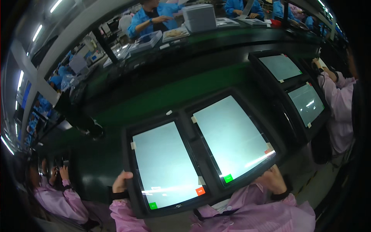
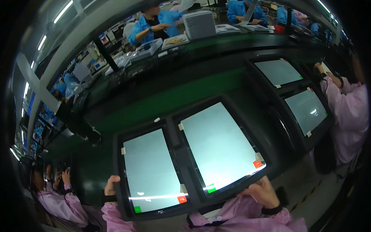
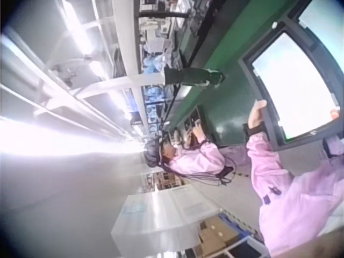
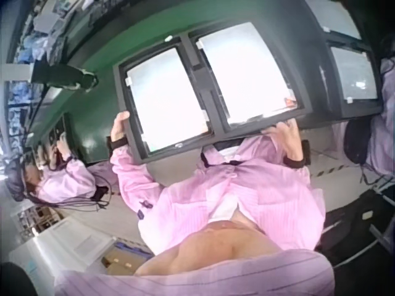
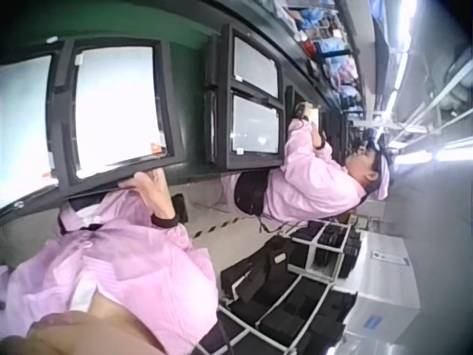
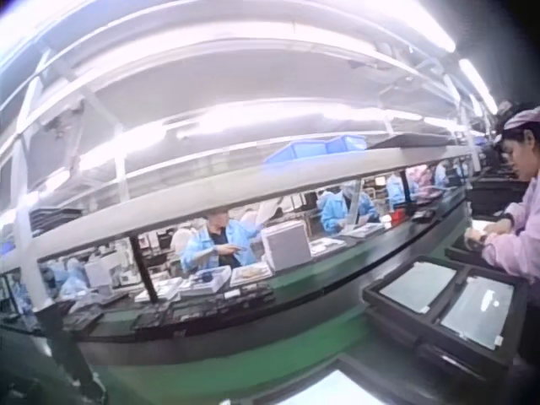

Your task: Performing functional or screen quality tests on multiple tablet devices on an assembly line.

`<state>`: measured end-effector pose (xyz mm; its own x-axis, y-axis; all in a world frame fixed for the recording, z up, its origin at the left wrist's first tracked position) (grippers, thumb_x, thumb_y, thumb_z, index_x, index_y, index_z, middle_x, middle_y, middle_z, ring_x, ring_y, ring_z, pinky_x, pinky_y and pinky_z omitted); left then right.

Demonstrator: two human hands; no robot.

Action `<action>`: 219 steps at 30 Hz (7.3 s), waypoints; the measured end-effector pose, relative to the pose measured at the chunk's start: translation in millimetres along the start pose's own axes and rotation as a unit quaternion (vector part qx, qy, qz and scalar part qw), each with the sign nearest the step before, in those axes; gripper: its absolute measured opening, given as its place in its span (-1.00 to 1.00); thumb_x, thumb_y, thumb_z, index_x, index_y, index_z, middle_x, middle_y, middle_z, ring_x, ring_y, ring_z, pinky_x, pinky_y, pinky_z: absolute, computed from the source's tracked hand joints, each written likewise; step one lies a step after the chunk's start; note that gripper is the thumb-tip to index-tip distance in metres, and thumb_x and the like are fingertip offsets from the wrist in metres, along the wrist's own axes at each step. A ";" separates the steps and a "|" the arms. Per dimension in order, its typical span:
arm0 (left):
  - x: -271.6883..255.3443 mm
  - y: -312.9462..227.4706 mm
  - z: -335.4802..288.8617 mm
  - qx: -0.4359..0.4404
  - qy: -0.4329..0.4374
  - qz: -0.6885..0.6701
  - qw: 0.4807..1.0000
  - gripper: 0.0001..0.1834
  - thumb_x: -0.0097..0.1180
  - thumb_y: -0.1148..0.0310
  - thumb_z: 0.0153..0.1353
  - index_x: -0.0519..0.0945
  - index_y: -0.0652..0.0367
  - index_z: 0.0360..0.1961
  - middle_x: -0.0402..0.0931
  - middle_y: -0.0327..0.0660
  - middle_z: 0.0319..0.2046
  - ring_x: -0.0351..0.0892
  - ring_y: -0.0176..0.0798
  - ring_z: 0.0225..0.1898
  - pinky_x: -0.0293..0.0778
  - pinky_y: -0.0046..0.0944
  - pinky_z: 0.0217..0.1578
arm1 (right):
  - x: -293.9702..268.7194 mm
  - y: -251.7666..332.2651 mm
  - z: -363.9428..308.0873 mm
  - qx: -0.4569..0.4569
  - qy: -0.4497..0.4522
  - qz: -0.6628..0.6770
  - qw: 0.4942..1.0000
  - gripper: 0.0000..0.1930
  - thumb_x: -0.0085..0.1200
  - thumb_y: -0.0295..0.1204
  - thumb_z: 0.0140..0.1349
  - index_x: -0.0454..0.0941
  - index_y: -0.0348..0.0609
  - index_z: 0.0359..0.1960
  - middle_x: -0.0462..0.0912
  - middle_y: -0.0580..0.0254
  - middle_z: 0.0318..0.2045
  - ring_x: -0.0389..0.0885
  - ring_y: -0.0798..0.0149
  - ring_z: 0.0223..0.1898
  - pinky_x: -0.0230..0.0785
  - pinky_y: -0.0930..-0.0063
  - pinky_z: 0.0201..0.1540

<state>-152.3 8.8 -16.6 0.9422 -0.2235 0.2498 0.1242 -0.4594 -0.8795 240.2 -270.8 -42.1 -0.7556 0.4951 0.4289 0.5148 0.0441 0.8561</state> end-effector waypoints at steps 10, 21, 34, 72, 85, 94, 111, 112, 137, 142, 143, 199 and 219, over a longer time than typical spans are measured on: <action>55.7 22.2 -105.3 0.404 -0.210 0.470 0.757 -0.73 -0.06 0.56 0.19 0.32 0.33 -0.07 0.38 -0.06 -0.16 0.39 -0.18 -0.09 0.26 -0.22 0.02 | 66.5 62.4 14.6 -0.244 0.114 -0.491 0.829 -0.70 -0.02 -0.63 0.07 0.55 -0.22 -0.12 0.59 0.14 -0.05 0.49 0.15 -0.02 0.39 0.41 -0.08; 61.8 53.6 -134.7 0.450 -0.067 0.525 0.720 -0.62 -0.06 0.47 0.20 0.34 0.40 0.03 0.42 0.16 -0.07 0.40 0.07 0.02 0.36 -0.08 0.06 | 68.7 57.9 30.2 -0.295 0.304 -0.549 0.720 -0.56 0.04 -0.50 -0.06 0.52 -0.16 -0.04 0.51 0.20 0.00 0.29 0.03 0.15 0.19 0.13 0.16; 84.3 -28.6 -26.0 0.348 -0.066 0.531 0.770 -0.50 -0.19 0.71 0.03 0.11 0.32 0.06 0.36 0.12 0.02 0.33 0.03 0.15 0.08 -0.06 0.23 | 82.8 102.0 137.9 -0.357 0.165 -0.581 0.713 -0.61 -0.05 -0.61 0.03 0.50 -0.15 -0.04 0.51 0.07 -0.09 0.27 -0.03 0.16 0.19 0.17 0.16; 92.9 -40.0 39.9 0.360 -0.086 0.640 0.673 -0.53 -0.07 0.64 -0.03 0.36 0.39 0.01 0.30 0.01 -0.08 0.32 0.02 -0.01 0.15 -0.08 0.01 | 132.2 84.7 198.6 -0.408 0.272 -0.664 0.564 -0.73 -0.07 -0.54 0.10 0.43 -0.32 -0.14 0.53 0.09 -0.07 0.27 0.00 0.18 0.00 0.02 0.23; 123.3 -21.3 -12.5 0.314 0.004 0.694 0.648 -0.51 -0.10 0.65 0.01 0.12 0.40 0.02 0.44 0.13 0.03 0.29 0.05 -0.10 0.10 -0.13 0.07 | 105.3 95.5 147.3 -0.370 0.255 -0.683 0.576 -0.73 -0.04 -0.52 0.08 0.46 -0.31 -0.16 0.62 0.08 -0.19 0.35 0.00 0.13 0.04 0.01 0.22; 150.5 21.3 -80.7 0.290 0.060 0.671 0.680 -0.48 -0.01 0.57 -0.08 0.24 0.51 -0.03 0.40 0.23 -0.04 0.34 0.01 -0.27 0.17 -0.11 -0.17 | 53.9 100.9 79.0 -0.342 0.242 -0.706 0.571 -0.64 0.01 -0.51 0.05 0.45 -0.27 -0.06 0.63 0.18 -0.20 0.35 0.07 0.11 0.05 0.03 0.22; 180.5 48.8 -128.4 0.288 0.096 0.661 0.686 -0.45 0.01 0.59 -0.03 0.23 0.47 0.06 0.31 0.24 0.00 0.32 0.16 -0.08 0.20 0.02 0.00 | 5.6 103.9 20.5 -0.253 0.202 -0.743 0.586 -0.57 0.01 -0.49 0.00 0.44 -0.18 0.01 0.52 0.27 -0.08 0.26 0.11 0.18 -0.05 -0.06 0.26; 181.8 48.6 -126.3 0.292 0.104 0.658 0.687 -0.45 0.01 0.59 -0.03 0.23 0.47 0.06 0.31 0.24 0.00 0.32 0.16 -0.08 0.20 0.02 0.00 | 3.7 103.5 18.6 -0.249 0.196 -0.746 0.585 -0.57 0.01 -0.49 0.00 0.44 -0.18 0.01 0.52 0.27 -0.08 0.26 0.11 0.18 -0.05 -0.06 0.26; 101.0 -40.3 37.6 0.299 -0.063 0.637 0.708 -0.50 -0.15 0.60 0.03 0.12 0.33 0.05 0.38 0.15 0.07 0.36 0.13 0.02 0.09 0.00 0.13 | 4.9 81.6 46.0 -0.313 -0.036 -0.438 0.842 -0.51 -0.25 -0.74 -0.07 0.35 -0.34 0.00 0.47 -0.04 0.04 0.35 0.07 0.18 0.17 0.30 0.25; 120.1 -24.3 6.6 0.295 -0.022 0.657 0.693 -0.45 -0.18 0.67 -0.01 0.06 0.36 0.07 0.32 0.15 0.04 0.38 0.06 -0.06 0.23 -0.08 0.09 | 3.6 80.6 46.8 -0.313 -0.029 -0.454 0.833 -0.51 -0.26 -0.74 -0.08 0.36 -0.35 -0.01 0.49 -0.06 0.03 0.36 0.06 0.17 0.17 0.29 0.24; 123.3 -20.0 -3.4 0.292 0.004 0.652 0.700 -0.45 -0.18 0.69 -0.02 0.05 0.39 0.06 0.31 0.18 0.05 0.38 0.06 -0.02 0.21 -0.08 0.13 | 4.4 80.7 47.3 -0.311 -0.027 -0.454 0.835 -0.51 -0.26 -0.74 -0.08 0.36 -0.35 -0.01 0.49 -0.06 0.03 0.36 0.06 0.17 0.17 0.29 0.24; 167.4 -31.7 47.2 0.376 0.136 0.662 0.634 -0.51 -0.04 0.58 0.00 0.14 0.34 -0.01 0.38 0.02 0.14 0.36 0.00 -0.06 0.09 -0.07 0.06 | 56.8 103.2 163.3 -0.215 0.058 -0.624 0.749 -0.65 -0.14 -0.60 0.17 0.33 -0.33 0.03 0.42 -0.15 -0.13 0.32 -0.06 0.02 0.30 0.22 0.04; 79.8 22.7 -106.3 0.246 0.047 0.648 0.719 -0.37 -0.01 0.53 -0.12 0.28 0.40 0.10 0.38 -0.06 0.11 0.24 -0.14 -0.09 -0.01 -0.19 0.03 | 88.2 43.3 21.2 -0.261 0.278 -0.627 0.680 -0.42 0.03 -0.59 -0.04 0.32 -0.37 0.13 0.59 0.14 -0.25 0.26 0.05 0.07 0.20 0.18 0.05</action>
<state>-107.5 -110.9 26.5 0.3439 -0.2583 -0.9028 -0.7224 0.5415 -0.4301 204.5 -206.9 26.7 -0.5791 -0.0580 -0.8132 -0.7786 -0.2561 0.5728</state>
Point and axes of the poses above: each hand's wrist, its own z-axis towards the middle knuckle, its own x-axis out of the palm, y = z × x, the point moved 3 cm from there along z, towards the middle knuckle
